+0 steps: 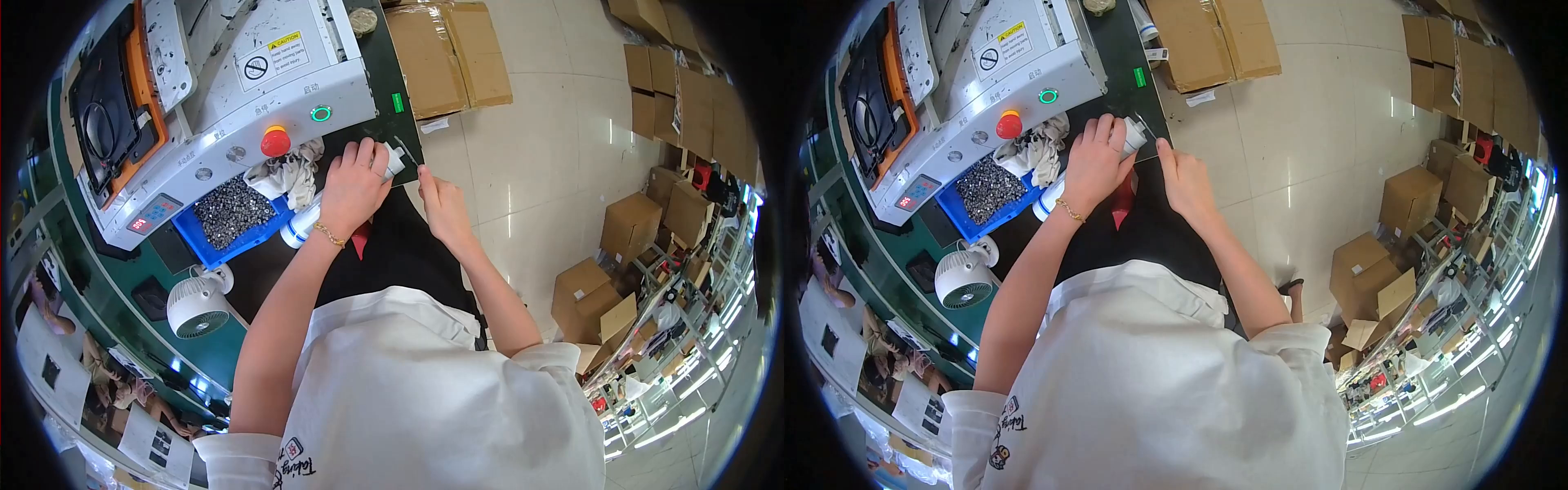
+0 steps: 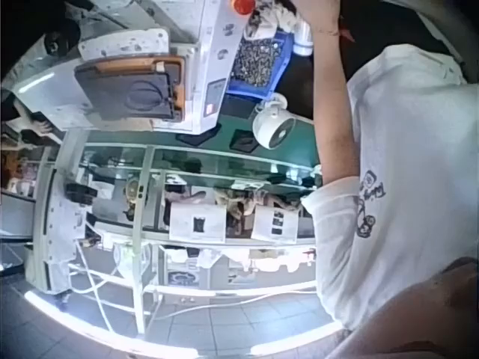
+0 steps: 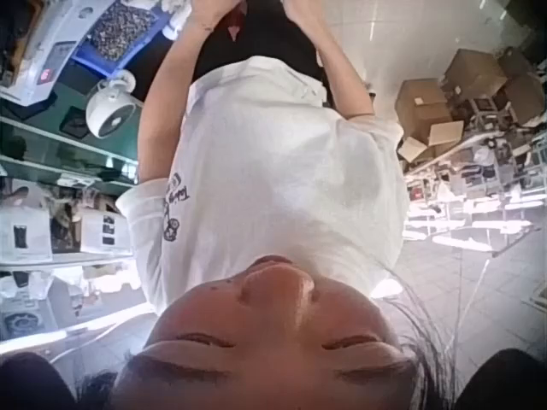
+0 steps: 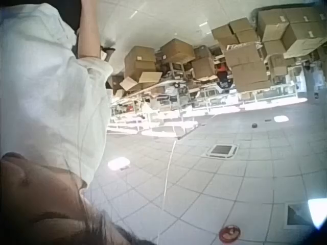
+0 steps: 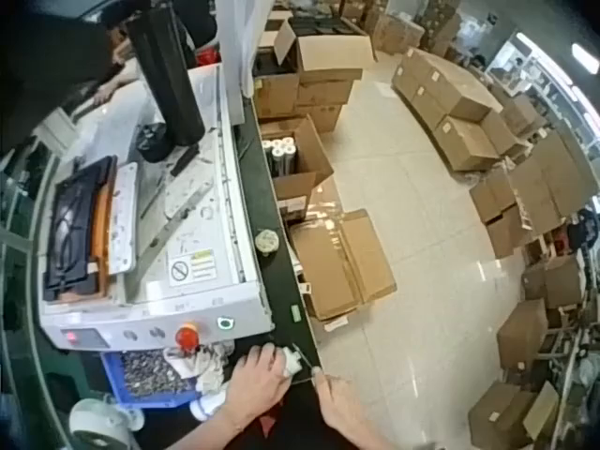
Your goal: Attaching a material cartridge to an industrial dispensing machine and wiping down parts with a rag.
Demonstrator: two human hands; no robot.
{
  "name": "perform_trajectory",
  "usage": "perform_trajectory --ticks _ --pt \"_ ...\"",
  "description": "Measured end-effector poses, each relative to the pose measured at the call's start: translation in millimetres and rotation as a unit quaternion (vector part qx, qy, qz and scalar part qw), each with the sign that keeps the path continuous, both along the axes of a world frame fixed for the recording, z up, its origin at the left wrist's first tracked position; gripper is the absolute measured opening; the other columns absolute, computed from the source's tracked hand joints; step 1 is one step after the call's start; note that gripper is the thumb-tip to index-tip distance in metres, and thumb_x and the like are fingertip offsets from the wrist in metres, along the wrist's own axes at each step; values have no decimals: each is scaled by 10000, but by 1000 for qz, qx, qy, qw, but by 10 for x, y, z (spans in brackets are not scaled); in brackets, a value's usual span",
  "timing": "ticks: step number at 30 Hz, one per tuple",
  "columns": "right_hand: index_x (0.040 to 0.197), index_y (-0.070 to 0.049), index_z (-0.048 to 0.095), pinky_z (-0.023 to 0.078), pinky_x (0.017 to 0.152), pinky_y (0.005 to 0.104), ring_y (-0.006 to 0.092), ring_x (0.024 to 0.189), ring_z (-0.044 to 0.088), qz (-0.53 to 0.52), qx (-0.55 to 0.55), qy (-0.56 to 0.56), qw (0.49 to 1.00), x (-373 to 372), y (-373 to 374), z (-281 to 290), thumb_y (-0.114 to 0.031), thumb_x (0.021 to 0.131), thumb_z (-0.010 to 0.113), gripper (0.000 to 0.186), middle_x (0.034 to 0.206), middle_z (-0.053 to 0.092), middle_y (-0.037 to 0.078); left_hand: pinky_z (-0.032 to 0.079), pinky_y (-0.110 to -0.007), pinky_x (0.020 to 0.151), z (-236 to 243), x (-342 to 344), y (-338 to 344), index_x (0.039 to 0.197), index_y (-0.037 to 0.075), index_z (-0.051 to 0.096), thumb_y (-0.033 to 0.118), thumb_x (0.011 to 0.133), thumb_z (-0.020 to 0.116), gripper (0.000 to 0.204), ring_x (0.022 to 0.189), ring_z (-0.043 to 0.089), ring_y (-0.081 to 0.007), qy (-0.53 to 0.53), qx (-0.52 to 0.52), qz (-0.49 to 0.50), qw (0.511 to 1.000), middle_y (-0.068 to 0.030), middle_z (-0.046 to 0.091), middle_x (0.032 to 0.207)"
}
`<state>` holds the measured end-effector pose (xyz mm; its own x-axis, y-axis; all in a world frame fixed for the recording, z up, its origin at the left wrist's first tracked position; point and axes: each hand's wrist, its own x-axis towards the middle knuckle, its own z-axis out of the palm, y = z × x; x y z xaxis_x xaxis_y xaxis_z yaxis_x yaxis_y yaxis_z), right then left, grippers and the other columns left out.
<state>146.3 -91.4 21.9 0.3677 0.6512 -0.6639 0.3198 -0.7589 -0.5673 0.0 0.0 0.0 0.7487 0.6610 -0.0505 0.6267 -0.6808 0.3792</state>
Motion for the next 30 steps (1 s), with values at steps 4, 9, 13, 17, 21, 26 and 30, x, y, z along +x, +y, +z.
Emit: perform_trajectory --ticks 4,9,13,17,21,26,30 --pt "704 73 586 435 693 499 475 728 573 14 5 -10 1000 0 37 -32 -493 974 343 672 692 563 311 495 -337 708 0 -9 26 1085 41 498 242 677 735 512 941 520 -250 -9 -4 2 1000 -85 482 1038" --pt "716 71 597 450 684 501 482 747 579 24 3 -34 999 -20 63 5 -481 971 372 648 701 573 312 497 -345 710 -18 -20 38 1059 28 499 233 662 745 510 921 520 -266 -21 -28 17 999 -101 480 1026" --pt "745 55 624 486 654 513 483 726 599 66 -20 -108 992 -49 104 39 -451 964 425 586 711 598 310 495 -379 726 -33 20 10 1003 13 491 241 655 757 494 918 521 -299 17 -95 72 993 -134 481 1011" --pt "740 43 632 500 641 525 474 702 617 106 -33 -167 980 -97 296 -43 -424 964 441 553 709 613 302 488 -398 718 -51 51 -44 979 9 493 272 679 753 477 909 532 -308 17 -55 58 997 -136 489 991" --pt "745 44 633 500 642 522 471 705 618 103 -23 -161 981 -83 210 -17 -423 963 441 550 710 614 299 485 -387 702 -42 61 -19 980 17 499 311 696 746 478 906 543 -290 28 -79 64 994 -119 494 980" --pt "721 41 633 502 629 511 470 686 615 121 -28 -156 980 -68 364 -46 -409 964 443 545 690 609 295 483 -367 697 -25 83 -14 998 22 510 337 714 736 481 909 550 -266 43 -83 59 994 -108 503 974" --pt "714 41 630 501 624 509 469 687 615 106 -36 -147 983 -87 244 -9 -403 965 441 544 689 606 297 495 -363 708 -36 51 9 1014 11 511 325 709 736 492 917 550 -266 36 -106 59 992 -112 503 982"
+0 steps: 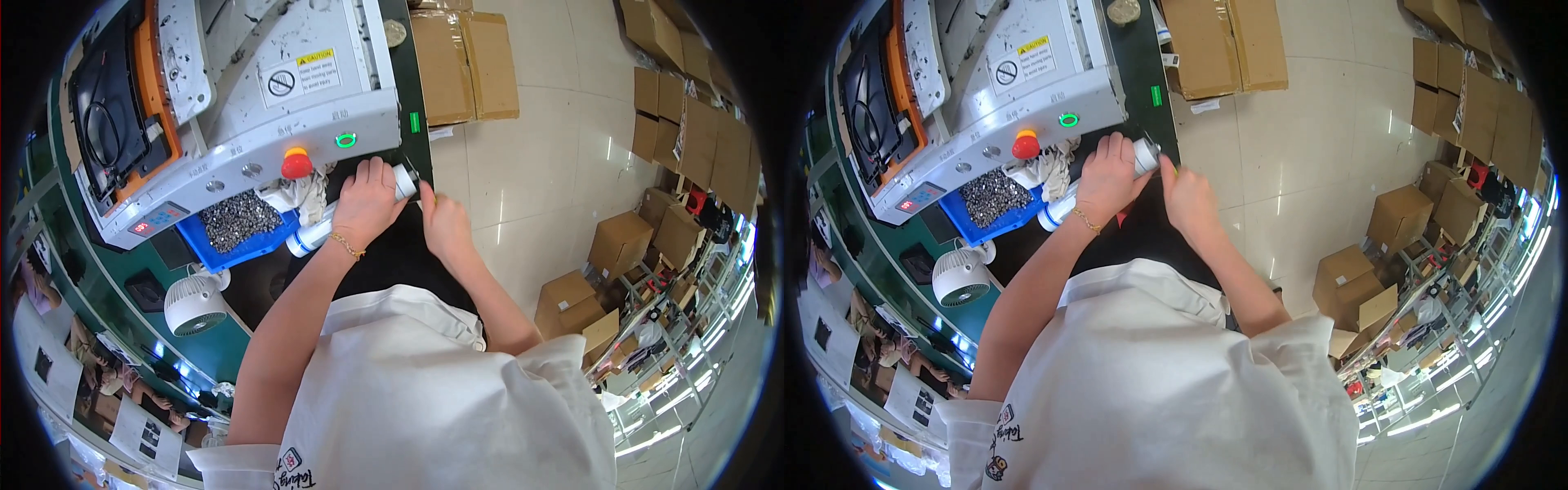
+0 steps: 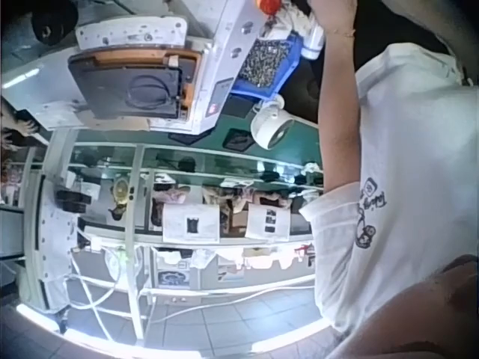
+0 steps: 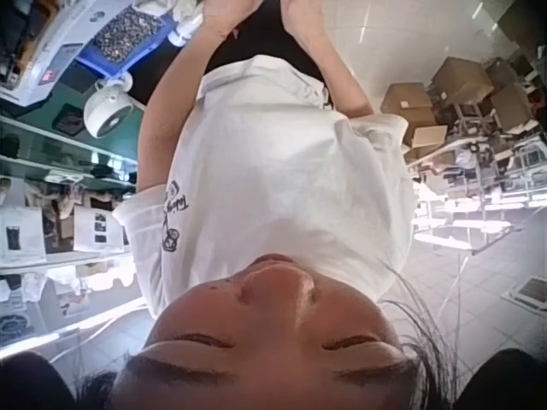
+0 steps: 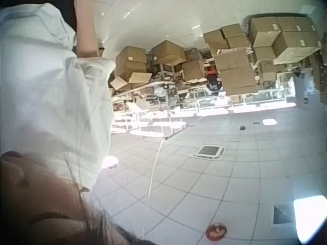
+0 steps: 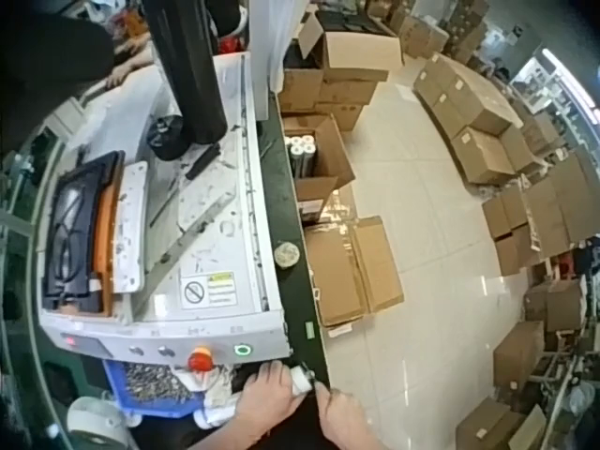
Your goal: Attaching a material cartridge to an industrial dispensing machine and wiping down parts with a rag.
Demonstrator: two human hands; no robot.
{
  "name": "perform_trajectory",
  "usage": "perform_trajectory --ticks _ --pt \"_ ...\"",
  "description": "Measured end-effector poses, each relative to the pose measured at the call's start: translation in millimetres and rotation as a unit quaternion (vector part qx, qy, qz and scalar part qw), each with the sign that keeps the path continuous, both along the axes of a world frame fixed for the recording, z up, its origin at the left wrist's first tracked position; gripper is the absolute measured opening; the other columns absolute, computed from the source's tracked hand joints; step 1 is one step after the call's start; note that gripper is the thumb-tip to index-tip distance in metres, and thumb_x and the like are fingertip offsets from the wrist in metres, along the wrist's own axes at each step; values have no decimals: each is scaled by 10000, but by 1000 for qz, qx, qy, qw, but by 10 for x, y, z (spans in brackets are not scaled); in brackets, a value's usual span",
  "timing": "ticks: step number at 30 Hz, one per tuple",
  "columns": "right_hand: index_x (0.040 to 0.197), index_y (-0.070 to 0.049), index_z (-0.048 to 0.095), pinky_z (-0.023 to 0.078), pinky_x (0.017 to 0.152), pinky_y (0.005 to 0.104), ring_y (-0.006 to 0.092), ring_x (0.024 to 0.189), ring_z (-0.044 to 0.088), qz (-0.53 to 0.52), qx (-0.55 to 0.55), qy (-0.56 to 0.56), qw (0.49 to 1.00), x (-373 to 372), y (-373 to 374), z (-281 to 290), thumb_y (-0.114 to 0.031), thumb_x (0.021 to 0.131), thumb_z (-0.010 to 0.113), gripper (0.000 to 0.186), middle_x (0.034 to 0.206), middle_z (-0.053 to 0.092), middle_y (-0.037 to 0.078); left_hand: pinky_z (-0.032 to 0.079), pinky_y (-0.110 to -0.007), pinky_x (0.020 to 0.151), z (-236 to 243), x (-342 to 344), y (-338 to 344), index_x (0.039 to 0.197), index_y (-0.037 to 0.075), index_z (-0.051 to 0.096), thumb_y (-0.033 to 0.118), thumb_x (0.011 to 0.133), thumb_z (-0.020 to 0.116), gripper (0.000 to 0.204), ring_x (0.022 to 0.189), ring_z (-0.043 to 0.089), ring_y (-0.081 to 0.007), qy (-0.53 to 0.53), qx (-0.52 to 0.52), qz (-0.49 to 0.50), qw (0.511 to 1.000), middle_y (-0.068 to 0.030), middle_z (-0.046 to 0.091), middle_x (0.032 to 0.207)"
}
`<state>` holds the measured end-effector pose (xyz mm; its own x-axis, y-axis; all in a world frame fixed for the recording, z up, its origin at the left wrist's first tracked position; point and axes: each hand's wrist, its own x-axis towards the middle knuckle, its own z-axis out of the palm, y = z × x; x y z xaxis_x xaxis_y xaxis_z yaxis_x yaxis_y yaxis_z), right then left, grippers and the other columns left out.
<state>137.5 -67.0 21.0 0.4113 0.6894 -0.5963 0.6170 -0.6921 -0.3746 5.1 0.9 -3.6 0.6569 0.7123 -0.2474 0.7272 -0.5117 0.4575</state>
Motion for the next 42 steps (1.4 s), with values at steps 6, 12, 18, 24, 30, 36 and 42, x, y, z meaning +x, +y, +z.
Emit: perform_trajectory --ticks 6,12,18,24,30,36,42 --pt "685 56 617 496 621 515 475 685 610 23 -8 4 1000 59 70 -91 -394 974 428 566 680 592 313 509 -365 709 -24 20 22 995 4 511 297 686 743 485 926 548 -269 -7 -3 -6 1000 -122 499 971" --pt "682 52 615 492 617 524 481 685 608 0 -29 33 999 85 -239 -73 -369 979 431 547 675 589 316 508 -361 715 -71 -4 46 986 1 513 259 661 748 477 937 549 -270 -26 13 -2 1000 -129 508 1001" --pt "693 59 623 493 619 526 478 685 611 36 -27 19 999 18 241 -70 -359 972 453 530 673 595 307 516 -363 729 -33 -27 53 983 1 511 248 645 761 487 961 558 -272 -8 -48 7 999 -134 509 1017" --pt "698 51 624 499 628 511 480 707 610 -3 -42 15 999 81 8 -7 -394 972 439 554 700 601 309 520 -370 727 -49 14 12 983 -1 505 241 641 759 490 974 551 -281 -13 -15 1 1000 -142 499 1033" --pt "686 56 615 497 615 511 484 695 606 6 -48 27 998 71 -58 -2 -399 971 443 564 696 599 310 521 -380 738 -33 -3 62 1013 -9 495 243 663 741 497 977 552 -292 -12 -34 -5 999 -146 499 1040" --pt "680 55 612 494 597 515 479 674 604 6 -32 13 999 60 48 -50 -401 971 441 567 680 599 301 522 -385 740 -15 17 43 1001 -4 492 254 672 741 486 965 559 -292 -10 -23 3 1000 -144 500 1038" --pt "679 48 608 493 596 509 476 668 603 -1 -19 19 1000 77 -69 -35 -404 968 449 559 675 597 294 529 -385 721 -34 26 49 977 -1 494 272 691 736 464 960 562 -287 -13 -13 3 1000 -144 502 1038"
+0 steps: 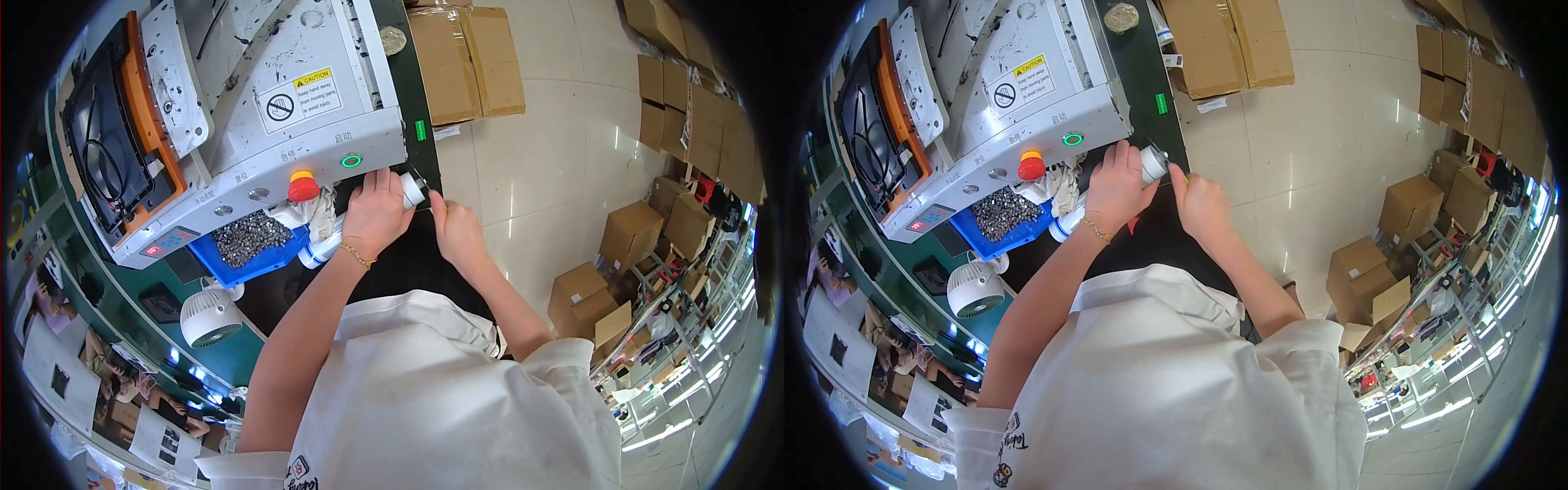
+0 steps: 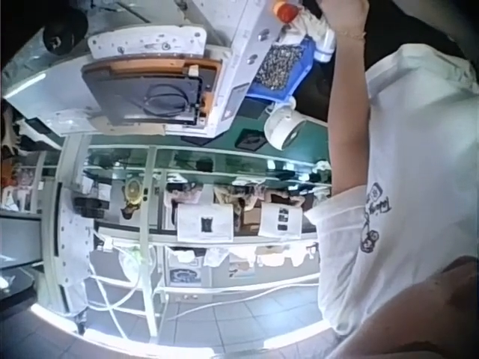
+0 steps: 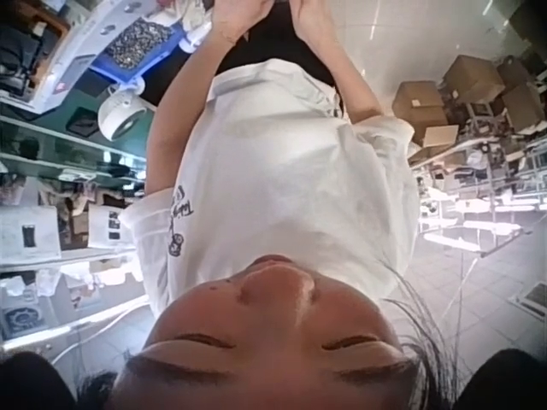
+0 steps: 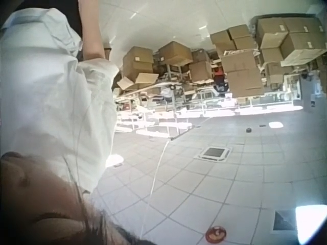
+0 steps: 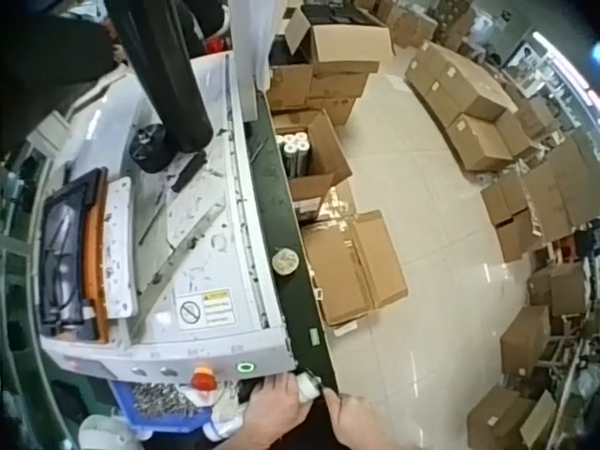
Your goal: Attaching a material cartridge to an industrial dispensing machine and wiping down parts with a rag.
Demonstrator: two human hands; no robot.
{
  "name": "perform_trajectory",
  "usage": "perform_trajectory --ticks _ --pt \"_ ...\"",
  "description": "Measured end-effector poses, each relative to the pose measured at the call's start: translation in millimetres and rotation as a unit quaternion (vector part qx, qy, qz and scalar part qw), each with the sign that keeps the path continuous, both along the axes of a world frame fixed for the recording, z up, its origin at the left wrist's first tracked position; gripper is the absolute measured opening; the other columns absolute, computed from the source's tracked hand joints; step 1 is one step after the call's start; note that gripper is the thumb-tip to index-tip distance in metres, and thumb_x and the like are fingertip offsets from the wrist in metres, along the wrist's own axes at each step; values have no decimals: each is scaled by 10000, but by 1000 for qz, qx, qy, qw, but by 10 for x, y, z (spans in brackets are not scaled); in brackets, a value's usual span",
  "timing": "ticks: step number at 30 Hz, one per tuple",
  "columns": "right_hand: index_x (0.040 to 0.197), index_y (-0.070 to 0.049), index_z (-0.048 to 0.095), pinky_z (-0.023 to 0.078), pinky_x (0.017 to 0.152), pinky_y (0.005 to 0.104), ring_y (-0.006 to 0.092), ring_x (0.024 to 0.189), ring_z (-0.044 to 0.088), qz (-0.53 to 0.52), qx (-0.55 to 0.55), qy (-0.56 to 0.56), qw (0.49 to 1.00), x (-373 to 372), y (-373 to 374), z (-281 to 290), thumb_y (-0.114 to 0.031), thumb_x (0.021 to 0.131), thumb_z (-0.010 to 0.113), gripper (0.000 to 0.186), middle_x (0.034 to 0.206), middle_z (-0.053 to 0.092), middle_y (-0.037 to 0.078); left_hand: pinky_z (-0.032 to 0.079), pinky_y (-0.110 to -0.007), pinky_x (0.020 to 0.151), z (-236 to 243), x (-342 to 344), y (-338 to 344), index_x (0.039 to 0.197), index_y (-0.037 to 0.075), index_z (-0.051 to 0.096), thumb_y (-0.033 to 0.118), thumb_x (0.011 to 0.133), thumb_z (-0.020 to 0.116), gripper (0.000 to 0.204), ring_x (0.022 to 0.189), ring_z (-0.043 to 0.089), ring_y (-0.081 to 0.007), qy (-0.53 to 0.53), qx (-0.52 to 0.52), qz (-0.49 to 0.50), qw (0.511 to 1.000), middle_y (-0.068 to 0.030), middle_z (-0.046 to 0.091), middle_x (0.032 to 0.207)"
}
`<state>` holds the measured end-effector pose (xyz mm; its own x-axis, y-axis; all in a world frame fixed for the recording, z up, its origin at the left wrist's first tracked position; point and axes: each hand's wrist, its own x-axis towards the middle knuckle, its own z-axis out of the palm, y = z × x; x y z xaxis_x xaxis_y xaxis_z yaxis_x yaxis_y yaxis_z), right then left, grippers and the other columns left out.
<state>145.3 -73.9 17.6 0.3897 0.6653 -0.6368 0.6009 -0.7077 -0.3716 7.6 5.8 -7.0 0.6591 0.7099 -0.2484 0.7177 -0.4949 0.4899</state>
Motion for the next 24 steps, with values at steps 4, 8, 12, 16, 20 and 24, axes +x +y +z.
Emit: perform_trajectory --ticks 4,8,12,16,20,24 --pt "708 37 600 469 596 503 461 673 600 -13 -24 26 999 111 -298 99 -410 973 433 546 671 591 284 528 -383 699 7 0 -3 953 6 498 285 703 734 443 940 560 -284 -10 30 0 1000 -134 499 1007" --pt "728 33 582 445 601 477 423 655 598 -41 -2 79 996 154 -281 197 -411 981 413 538 652 582 253 520 -384 669 -13 1 -9 929 14 501 291 709 735 425 900 557 -282 -16 25 8 1000 -121 484 952" --pt "740 31 568 433 589 414 339 598 571 -132 59 142 979 180 -162 109 -408 986 394 533 624 557 193 516 -381 663 -3 11 -14 921 13 499 291 705 738 426 886 556 -284 -16 26 10 999 -120 478 936" --pt "725 25 591 429 563 372 275 551 546 -142 56 163 975 147 -128 42 -434 981 387 564 582 545 145 515 -379 665 6 20 -15 919 13 498 293 701 739 429 884 558 -285 -17 26 12 999 -119 479 938" --pt "679 19 597 428 557 359 244 528 538 -186 -7 184 965 91 -93 56 -463 974 385 604 541 527 119 515 -379 666 2 12 -15 914 12 496 296 700 739 431 879 557 -286 -11 30 9 999 -118 479 938" --pt "649 20 578 399 506 308 162 488 489 -159 51 171 971 77 -111 -10 -470 975 396 616 509 479 65 516 -379 667 14 13 -16 907 12 495 297 698 740 430 879 558 -284 -14 27 13 999 -118 477 934"
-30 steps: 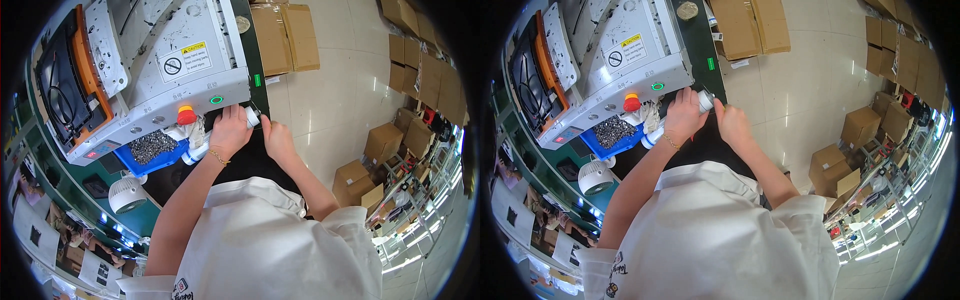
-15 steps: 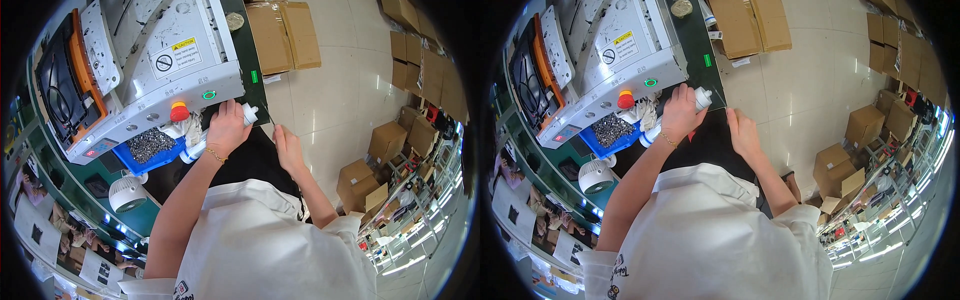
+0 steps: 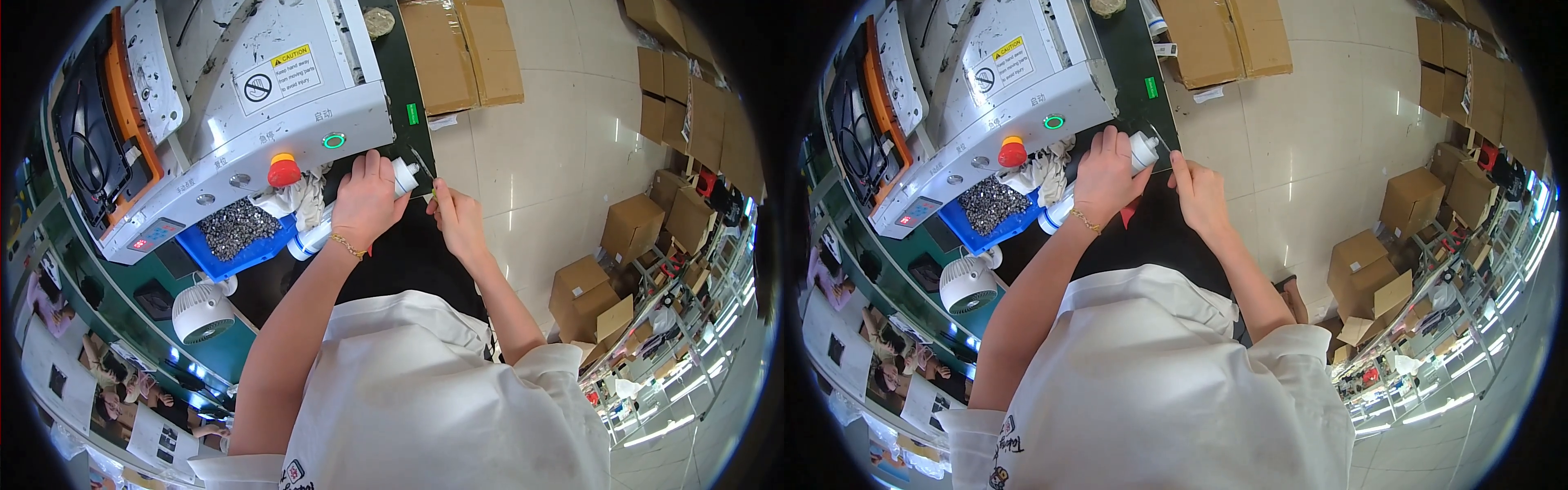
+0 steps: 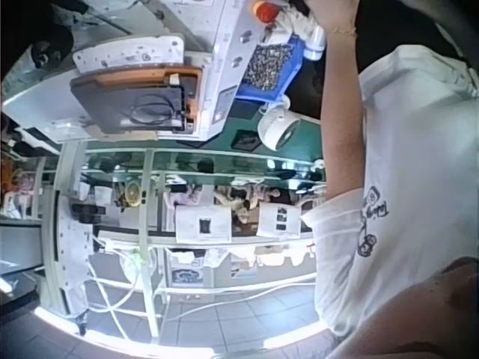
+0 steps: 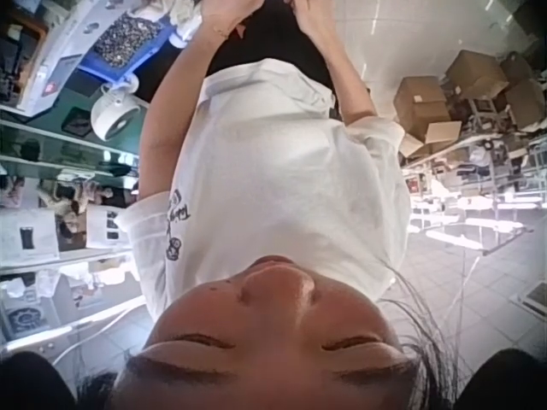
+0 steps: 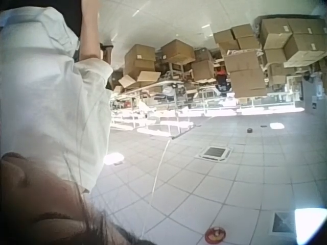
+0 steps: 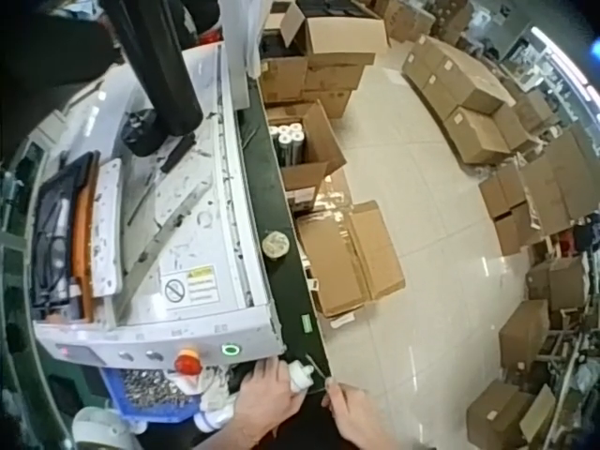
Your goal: Attaching a material cartridge to an industrial dispensing machine and wiping down parts with a rag.
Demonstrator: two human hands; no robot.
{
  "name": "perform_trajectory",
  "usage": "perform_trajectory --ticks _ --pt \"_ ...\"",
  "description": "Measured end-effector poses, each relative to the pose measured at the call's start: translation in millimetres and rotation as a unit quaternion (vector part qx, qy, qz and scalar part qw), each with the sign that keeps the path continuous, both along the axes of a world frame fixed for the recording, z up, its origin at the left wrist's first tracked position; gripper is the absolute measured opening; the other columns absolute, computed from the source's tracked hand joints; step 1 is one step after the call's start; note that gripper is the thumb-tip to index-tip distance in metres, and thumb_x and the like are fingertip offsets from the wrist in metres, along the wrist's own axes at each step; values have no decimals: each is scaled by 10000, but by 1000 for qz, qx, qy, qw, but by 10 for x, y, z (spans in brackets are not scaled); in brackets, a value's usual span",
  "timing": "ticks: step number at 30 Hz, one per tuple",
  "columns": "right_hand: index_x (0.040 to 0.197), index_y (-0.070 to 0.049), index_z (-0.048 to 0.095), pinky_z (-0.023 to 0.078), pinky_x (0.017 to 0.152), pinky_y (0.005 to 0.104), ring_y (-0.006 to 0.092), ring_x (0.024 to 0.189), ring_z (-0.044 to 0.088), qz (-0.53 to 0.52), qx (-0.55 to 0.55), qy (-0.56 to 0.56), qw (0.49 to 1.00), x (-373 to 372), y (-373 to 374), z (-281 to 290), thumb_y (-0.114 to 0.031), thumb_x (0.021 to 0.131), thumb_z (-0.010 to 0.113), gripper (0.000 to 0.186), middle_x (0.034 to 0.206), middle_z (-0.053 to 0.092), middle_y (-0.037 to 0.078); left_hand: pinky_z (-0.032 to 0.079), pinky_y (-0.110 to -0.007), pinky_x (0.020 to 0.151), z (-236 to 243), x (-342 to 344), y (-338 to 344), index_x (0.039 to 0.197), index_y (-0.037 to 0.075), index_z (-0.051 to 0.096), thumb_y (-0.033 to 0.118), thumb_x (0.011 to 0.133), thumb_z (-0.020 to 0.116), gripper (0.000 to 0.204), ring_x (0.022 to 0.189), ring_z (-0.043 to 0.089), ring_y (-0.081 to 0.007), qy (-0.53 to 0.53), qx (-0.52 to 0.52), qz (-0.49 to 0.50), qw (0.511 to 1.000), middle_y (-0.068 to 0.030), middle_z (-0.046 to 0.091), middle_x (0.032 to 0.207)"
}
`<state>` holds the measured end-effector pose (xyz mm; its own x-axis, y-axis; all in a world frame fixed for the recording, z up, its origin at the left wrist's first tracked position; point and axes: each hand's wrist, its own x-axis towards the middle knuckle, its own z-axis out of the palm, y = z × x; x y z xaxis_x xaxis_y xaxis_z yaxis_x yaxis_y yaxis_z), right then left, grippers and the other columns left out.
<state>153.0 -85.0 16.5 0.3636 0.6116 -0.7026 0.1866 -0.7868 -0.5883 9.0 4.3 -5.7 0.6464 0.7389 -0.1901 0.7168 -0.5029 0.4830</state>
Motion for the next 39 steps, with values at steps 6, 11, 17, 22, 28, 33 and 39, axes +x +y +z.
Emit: perform_trajectory --ticks 6,11,17,22,28,33,39 --pt "657 21 569 387 472 273 111 466 465 22 9 -14 1000 1 12 -10 -470 977 399 610 504 465 30 512 -365 724 5 0 -7 1007 4 505 277 687 734 479 964 536 -268 38 -35 -10 999 -123 486 1029" --pt "653 19 569 392 477 274 115 472 479 26 10 -15 999 -9 18 3 -467 977 398 608 501 470 34 518 -380 665 -4 1 -4 907 12 492 296 699 739 429 889 557 -285 7 5 -4 1000 -118 475 934" --pt "645 18 580 427 566 377 281 536 547 29 3 -20 999 1 23 -21 -466 964 403 606 544 524 153 519 -382 676 -6 2 -10 914 13 493 300 705 733 429 902 556 -285 12 -2 -3 1000 -119 474 939" --pt "656 16 577 408 552 376 279 523 523 39 11 -21 999 19 13 -20 -448 965 415 581 541 512 151 520 -382 684 -10 3 -11 915 14 497 301 709 728 422 906 557 -286 11 -3 0 1000 -120 476 939" --pt "659 10 575 400 544 371 269 516 514 34 10 -11 999 10 31 -37 -441 964 424 565 540 508 145 517 -380 668 -14 0 -7 916 15 504 296 712 727 412 891 561 -282 7 0 1 1000 -118 480 929" --pt "671 16 583 411 554 369 265 525 525 39 9 -2 999 15 64 -28 -435 961 440 555 554 526 148 516 -381 669 -12 3 -5 915 18 503 291 709 728 410 890 560 -281 3 4 1 1000 -117 479 928" --pt "669 13 561 391 519 321 191 510 492 44 27 5 999 20 69 -70 -455 965 431 569 546 499 88 517 -385 682 -11 1 -6 931 17 499 290 702 732 425 913 556 -286 6 -6 3 1000 -118 477 941"
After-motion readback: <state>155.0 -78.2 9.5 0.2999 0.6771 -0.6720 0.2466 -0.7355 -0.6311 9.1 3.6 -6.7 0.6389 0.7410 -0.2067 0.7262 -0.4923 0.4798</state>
